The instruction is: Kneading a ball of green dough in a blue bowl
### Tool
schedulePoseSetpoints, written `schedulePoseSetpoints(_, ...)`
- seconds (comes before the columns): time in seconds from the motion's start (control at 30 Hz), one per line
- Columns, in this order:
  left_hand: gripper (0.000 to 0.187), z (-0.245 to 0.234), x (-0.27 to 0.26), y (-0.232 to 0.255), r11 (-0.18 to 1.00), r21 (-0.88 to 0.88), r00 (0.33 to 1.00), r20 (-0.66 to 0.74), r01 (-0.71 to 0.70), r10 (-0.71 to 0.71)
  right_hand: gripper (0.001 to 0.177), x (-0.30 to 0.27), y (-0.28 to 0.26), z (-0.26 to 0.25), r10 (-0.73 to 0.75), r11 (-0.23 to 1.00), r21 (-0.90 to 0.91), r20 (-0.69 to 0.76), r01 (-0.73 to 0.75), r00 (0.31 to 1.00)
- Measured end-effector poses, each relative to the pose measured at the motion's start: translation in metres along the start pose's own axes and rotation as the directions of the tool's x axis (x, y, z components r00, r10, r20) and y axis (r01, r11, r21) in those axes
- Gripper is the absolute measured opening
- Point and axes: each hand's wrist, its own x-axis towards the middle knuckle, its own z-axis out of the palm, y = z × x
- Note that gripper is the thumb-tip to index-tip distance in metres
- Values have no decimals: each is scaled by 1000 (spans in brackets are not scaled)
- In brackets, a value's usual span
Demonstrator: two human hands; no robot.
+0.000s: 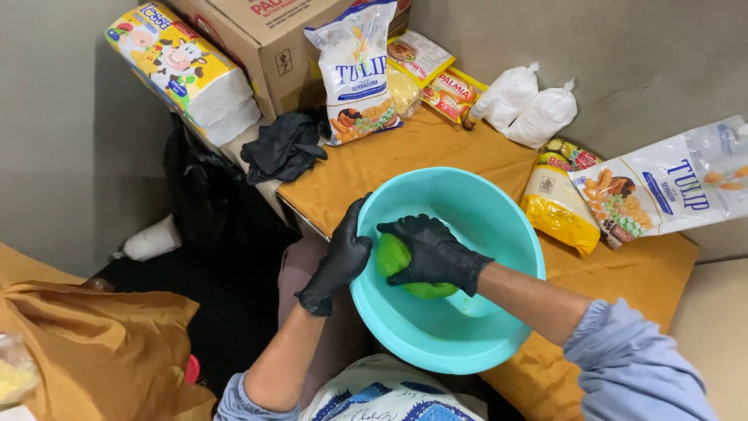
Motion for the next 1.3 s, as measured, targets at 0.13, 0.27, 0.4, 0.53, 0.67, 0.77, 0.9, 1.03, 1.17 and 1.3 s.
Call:
schedulePoseSetpoints(0.13, 79, 3, 2, -17, 1000, 18, 999, -41, -19, 20, 88, 18, 8, 2, 103, 984, 156, -114, -85, 988)
schedulePoseSetpoints(0.27, 88, 1, 3, -25, 998, -64, 999, -34, 13, -15, 69, 23, 6, -25, 529, 539, 792, -53, -287, 847)
schedulePoseSetpoints(0.4, 93, -4, -2, -8, 998, -38, 998, 8, 57, -57, 48, -13, 16, -70, 409, 116, 987, -146, 107, 901)
schedulePoseSetpoints(0.53, 91, -2, 1, -9, 997, -50, 998, 23, 66, -65, 72, -78, -24, -115, 181, 603, 798, -158, 17, 971)
schedulePoseSetpoints(0.67, 87, -2, 7, 1, 992, 42, 992, 38, 116, -117, 63, -74, 15, -81, 164, 925, 368, -163, -94, 973)
schedulePoseSetpoints(0.77, 83, -2, 2, 3, 990, -8, 989, 48, 139, -138, 105, -57, 8, -58, 155, 985, 84, -29, -152, 988)
schedulePoseSetpoints(0.9, 84, 6, 2, -7, 956, -257, 989, 1, 140, -145, 109, -31, 12, -23, -23, 989, -145, 59, 31, 998)
schedulePoseSetpoints(1.03, 79, 6, -10, 20, 947, -308, 991, -62, 96, -121, 98, -3, 40, 22, -150, 967, -210, -3, 146, 989)
schedulePoseSetpoints(1.17, 75, 3, 0, 7, 985, -153, 994, -59, 82, -92, 78, 14, 31, 14, -106, 986, -150, -174, 80, 979)
schedulePoseSetpoints(1.3, 86, 2, 2, -8, 993, -103, 997, -46, 64, -69, 57, 2, 4, -27, 583, 623, 691, -100, -366, 806)
